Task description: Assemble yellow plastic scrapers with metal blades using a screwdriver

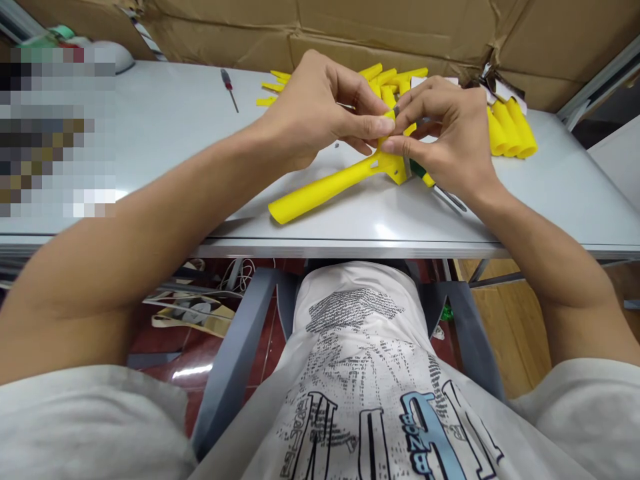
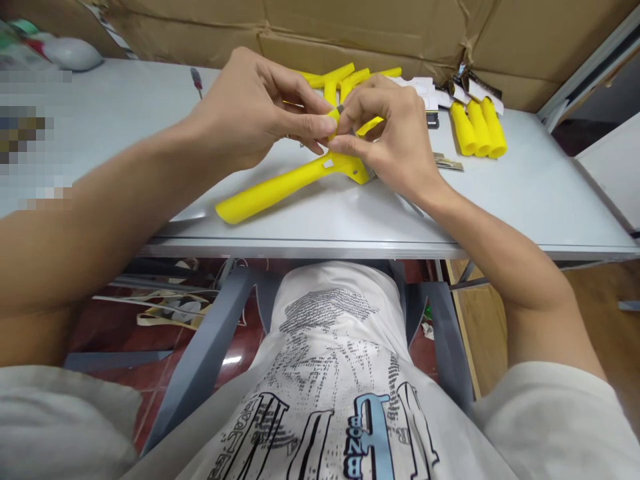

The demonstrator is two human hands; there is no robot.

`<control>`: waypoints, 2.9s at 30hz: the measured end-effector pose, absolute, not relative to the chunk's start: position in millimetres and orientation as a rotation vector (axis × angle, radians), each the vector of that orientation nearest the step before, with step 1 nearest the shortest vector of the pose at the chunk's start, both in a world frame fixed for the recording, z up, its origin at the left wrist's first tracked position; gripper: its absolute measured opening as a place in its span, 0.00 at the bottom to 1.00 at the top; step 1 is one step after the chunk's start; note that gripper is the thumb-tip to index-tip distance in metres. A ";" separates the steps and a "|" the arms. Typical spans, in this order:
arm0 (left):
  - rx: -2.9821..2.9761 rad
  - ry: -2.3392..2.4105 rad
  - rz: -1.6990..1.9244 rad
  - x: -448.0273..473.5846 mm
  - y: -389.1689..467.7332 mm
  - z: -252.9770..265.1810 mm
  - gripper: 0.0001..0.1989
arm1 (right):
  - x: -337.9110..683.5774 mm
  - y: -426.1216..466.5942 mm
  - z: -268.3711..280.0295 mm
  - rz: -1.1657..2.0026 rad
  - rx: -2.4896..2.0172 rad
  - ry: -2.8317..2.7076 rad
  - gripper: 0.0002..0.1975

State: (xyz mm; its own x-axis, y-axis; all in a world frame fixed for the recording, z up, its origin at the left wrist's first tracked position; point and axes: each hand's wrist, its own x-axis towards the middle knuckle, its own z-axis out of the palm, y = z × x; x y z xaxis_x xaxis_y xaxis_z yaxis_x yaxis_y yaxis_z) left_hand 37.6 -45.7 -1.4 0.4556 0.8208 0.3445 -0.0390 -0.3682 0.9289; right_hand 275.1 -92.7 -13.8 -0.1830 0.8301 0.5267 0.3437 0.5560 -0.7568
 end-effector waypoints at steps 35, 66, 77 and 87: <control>1.742 0.660 1.075 36.2 -41.9 -3.4 0.09 | 278.1 -84.5 -10.7 0.913 -0.923 -1.659 0.31; 1.872 0.519 0.568 27.6 -26.7 -1.7 0.33 | 278.5 -42.8 -30.6 0.329 -0.665 -1.700 0.29; 1.892 0.564 0.759 33.9 -42.0 0.9 0.31 | 277.3 -54.7 -26.8 0.256 -0.617 -1.671 0.19; 1.879 0.685 0.872 37.5 -58.3 3.6 0.32 | 277.3 -58.2 -22.5 0.231 -0.666 -1.704 0.23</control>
